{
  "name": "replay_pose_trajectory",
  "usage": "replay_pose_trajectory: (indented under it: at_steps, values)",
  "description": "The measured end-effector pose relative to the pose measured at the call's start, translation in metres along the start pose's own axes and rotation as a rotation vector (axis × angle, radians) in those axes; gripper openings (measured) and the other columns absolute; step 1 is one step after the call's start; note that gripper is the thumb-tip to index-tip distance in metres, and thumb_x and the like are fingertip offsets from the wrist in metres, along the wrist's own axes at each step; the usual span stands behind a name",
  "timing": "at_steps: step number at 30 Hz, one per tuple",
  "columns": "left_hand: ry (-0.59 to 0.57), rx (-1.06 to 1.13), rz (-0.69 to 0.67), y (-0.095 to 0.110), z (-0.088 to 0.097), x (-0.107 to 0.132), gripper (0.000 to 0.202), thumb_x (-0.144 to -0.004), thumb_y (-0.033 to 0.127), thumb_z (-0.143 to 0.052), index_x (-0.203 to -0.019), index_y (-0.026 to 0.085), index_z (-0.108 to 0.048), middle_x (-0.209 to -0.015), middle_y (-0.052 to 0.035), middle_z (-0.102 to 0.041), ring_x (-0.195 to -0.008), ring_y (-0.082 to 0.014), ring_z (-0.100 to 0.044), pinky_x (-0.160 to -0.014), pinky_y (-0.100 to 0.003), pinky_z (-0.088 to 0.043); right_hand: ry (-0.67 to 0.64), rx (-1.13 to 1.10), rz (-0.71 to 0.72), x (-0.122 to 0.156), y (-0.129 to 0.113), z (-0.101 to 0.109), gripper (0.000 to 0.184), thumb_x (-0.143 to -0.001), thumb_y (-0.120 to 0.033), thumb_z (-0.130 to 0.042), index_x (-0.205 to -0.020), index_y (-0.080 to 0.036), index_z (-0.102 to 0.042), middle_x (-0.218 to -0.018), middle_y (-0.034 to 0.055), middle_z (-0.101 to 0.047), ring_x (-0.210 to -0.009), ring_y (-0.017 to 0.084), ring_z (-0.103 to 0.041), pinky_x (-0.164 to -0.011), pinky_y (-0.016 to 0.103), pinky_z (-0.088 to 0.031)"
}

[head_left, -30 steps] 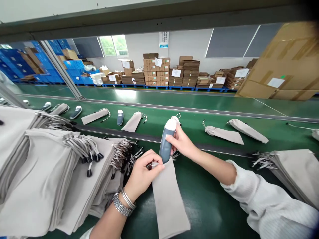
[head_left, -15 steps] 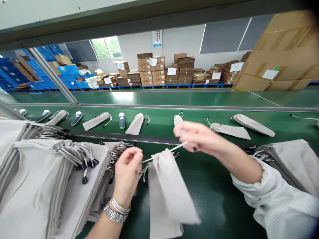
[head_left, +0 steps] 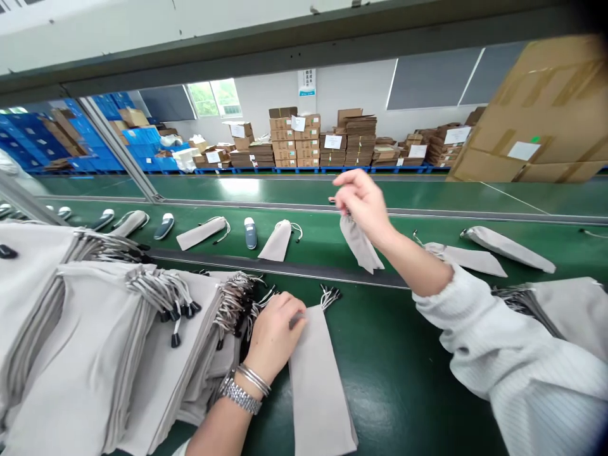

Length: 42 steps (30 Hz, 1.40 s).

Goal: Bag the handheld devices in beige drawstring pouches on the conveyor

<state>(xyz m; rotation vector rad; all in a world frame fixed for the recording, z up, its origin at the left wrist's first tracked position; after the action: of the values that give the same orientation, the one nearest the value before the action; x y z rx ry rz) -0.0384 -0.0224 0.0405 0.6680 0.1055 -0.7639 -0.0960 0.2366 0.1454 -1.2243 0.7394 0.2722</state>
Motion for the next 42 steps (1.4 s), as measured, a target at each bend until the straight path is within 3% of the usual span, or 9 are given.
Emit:
replay_pose_trajectory:
  at_steps: [2, 5, 9, 14, 19, 26, 30, 38, 42]
  values:
    - [-0.024, -0.072, -0.022, 0.000, 0.000, 0.001, 0.017, -0.081, 0.006, -0.056, -0.083, 0.022, -0.059, -0.089, -0.0030, -0.060, -0.089, -0.0228, -0.058, -0.076, -0.035, -0.046, -0.145, 0.142, -0.049, -0.010, 0.023, -0.009, 0.037, -0.087, -0.015, -0.049, -0.123, -0.022, -0.047, -0.100, 0.0028, -0.063, -0.066, 0.010, -0.060, -0.070, 0.030, -0.051]
    - [-0.036, -0.131, -0.039, -0.002, -0.001, 0.001, 0.021, -0.081, 0.002, -0.052, -0.086, 0.022, -0.059, -0.091, -0.0029, -0.060, -0.089, -0.0229, -0.057, -0.076, -0.036, -0.046, -0.296, 0.328, -0.123, -0.002, 0.049, -0.021, 0.045, -0.086, -0.014, -0.050, -0.130, -0.020, -0.049, -0.133, 0.0124, -0.053, -0.075, 0.011, -0.064, -0.077, 0.033, -0.052]
    - [-0.026, -0.157, -0.062, -0.004, -0.001, 0.000, 0.023, -0.081, 0.002, -0.051, -0.086, 0.023, -0.058, -0.090, -0.0029, -0.060, -0.089, -0.0229, -0.056, -0.075, -0.036, -0.046, -0.512, 0.282, -0.297, 0.038, 0.075, -0.036, 0.026, -0.090, -0.020, -0.049, -0.112, -0.017, -0.063, -0.117, 0.0086, -0.063, -0.070, 0.011, -0.065, -0.073, 0.029, -0.051]
    - [-0.033, -0.176, -0.051, -0.006, -0.001, 0.000, 0.022, -0.081, 0.001, -0.052, -0.085, 0.022, -0.057, -0.090, -0.0022, -0.059, -0.088, -0.0221, -0.056, -0.073, -0.034, -0.044, -0.682, 0.185, -0.403, 0.081, 0.095, -0.041, 0.022, -0.089, -0.024, -0.052, -0.102, -0.016, -0.068, -0.095, 0.0043, -0.071, -0.057, 0.010, -0.059, -0.060, 0.026, -0.049]
    - [-0.051, -0.196, -0.016, -0.008, -0.001, 0.000, 0.021, -0.082, 0.001, -0.053, -0.083, 0.021, -0.054, -0.088, -0.0007, -0.058, -0.087, -0.0210, -0.053, -0.072, -0.032, -0.041, -0.699, 0.131, -0.441, 0.088, 0.103, -0.036, 0.025, -0.090, -0.026, -0.052, -0.106, -0.017, -0.068, -0.097, 0.0044, -0.071, -0.067, 0.011, -0.062, -0.066, 0.025, -0.049]
    - [-0.085, -0.268, 0.014, -0.004, 0.002, 0.001, 0.021, -0.077, 0.000, -0.056, -0.075, 0.020, -0.049, -0.081, -0.0007, -0.055, -0.083, -0.0214, -0.049, -0.073, -0.034, -0.036, -0.683, 0.143, -0.408, 0.090, 0.101, -0.038, 0.024, -0.087, -0.025, -0.055, -0.103, -0.018, -0.070, -0.085, 0.0028, -0.069, -0.068, 0.013, -0.059, -0.063, 0.025, -0.045]
    - [-0.077, -0.290, -0.024, 0.003, 0.004, 0.004, 0.020, -0.077, 0.001, -0.054, -0.074, 0.019, -0.047, -0.080, -0.0009, -0.053, -0.083, -0.0209, -0.047, -0.075, -0.035, -0.034, -0.686, 0.143, -0.388, 0.092, 0.107, -0.041, 0.025, -0.088, -0.028, -0.053, -0.103, -0.018, -0.070, -0.088, 0.0041, -0.070, -0.067, 0.014, -0.060, -0.062, 0.025, -0.045]
    - [-0.022, -0.189, -0.131, 0.015, 0.015, 0.005, 0.020, -0.083, 0.004, -0.050, -0.076, 0.020, -0.039, -0.079, 0.0016, -0.053, -0.084, -0.0180, -0.045, -0.087, -0.036, -0.034, -0.713, 0.127, -0.403, 0.099, 0.119, -0.041, 0.028, -0.089, -0.035, -0.054, -0.104, -0.018, -0.069, -0.087, 0.0043, -0.068, -0.069, 0.015, -0.061, -0.065, 0.028, -0.048]
    - [-0.024, -0.072, -0.131, 0.014, 0.015, 0.005, 0.020, -0.084, 0.004, -0.050, -0.078, 0.020, -0.040, -0.080, 0.0029, -0.054, -0.084, -0.0171, -0.046, -0.091, -0.037, -0.032, -0.697, 0.209, -0.430, 0.080, 0.111, -0.055, 0.028, -0.091, -0.032, -0.051, -0.108, -0.017, -0.066, -0.082, 0.0030, -0.069, -0.062, 0.014, -0.062, -0.064, 0.026, -0.049]
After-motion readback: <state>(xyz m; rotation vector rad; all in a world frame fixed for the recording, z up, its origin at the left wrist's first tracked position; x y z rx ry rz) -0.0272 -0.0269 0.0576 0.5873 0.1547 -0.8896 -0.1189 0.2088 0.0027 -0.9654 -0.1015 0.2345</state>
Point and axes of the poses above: each hand's wrist, its own x-axis away from the middle knuckle, its own z-axis out of the back of the hand, y = z × x, the point moved 1 cm from there along -x, towards the middle knuckle
